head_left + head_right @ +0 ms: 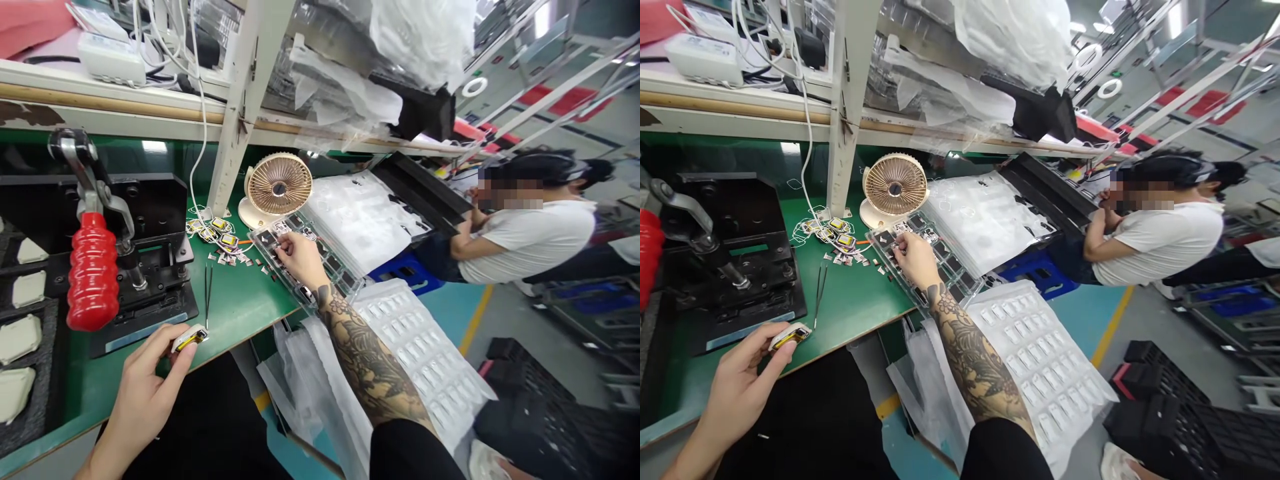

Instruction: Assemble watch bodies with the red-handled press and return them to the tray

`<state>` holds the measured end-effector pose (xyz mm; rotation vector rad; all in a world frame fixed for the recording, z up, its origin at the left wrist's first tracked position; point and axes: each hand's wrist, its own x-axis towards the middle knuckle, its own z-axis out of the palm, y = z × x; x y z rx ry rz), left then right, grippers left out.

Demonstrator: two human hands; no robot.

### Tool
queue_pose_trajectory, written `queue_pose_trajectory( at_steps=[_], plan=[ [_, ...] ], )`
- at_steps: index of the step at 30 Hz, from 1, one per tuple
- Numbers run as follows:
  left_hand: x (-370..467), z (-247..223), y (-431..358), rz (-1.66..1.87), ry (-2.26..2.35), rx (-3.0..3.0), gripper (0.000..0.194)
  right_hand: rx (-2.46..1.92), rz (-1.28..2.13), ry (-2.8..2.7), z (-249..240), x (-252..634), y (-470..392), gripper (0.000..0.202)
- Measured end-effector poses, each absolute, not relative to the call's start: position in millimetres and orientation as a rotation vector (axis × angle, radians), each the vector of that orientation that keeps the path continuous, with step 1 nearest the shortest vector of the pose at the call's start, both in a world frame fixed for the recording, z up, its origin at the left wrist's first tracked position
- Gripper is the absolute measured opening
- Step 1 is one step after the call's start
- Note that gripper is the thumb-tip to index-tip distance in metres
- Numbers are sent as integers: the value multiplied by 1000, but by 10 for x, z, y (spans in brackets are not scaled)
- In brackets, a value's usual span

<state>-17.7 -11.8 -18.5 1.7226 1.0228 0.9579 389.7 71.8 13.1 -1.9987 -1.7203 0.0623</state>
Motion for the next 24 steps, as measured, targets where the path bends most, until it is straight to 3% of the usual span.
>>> queue_pose_trajectory(
  at_steps=[7, 17, 24],
  plan=[
    [-148, -135, -113, 991, 1031, 1756, 17, -1886, 38, -1766, 177, 3855, 664, 8],
    [-141, -36, -84, 946, 1038, 1679, 18, -1638, -160, -1561, 615, 3421, 137, 15],
    [-83, 58, -110, 950, 1076, 1646, 20, -1183, 281, -1518, 274, 2315, -158, 15]
  ],
)
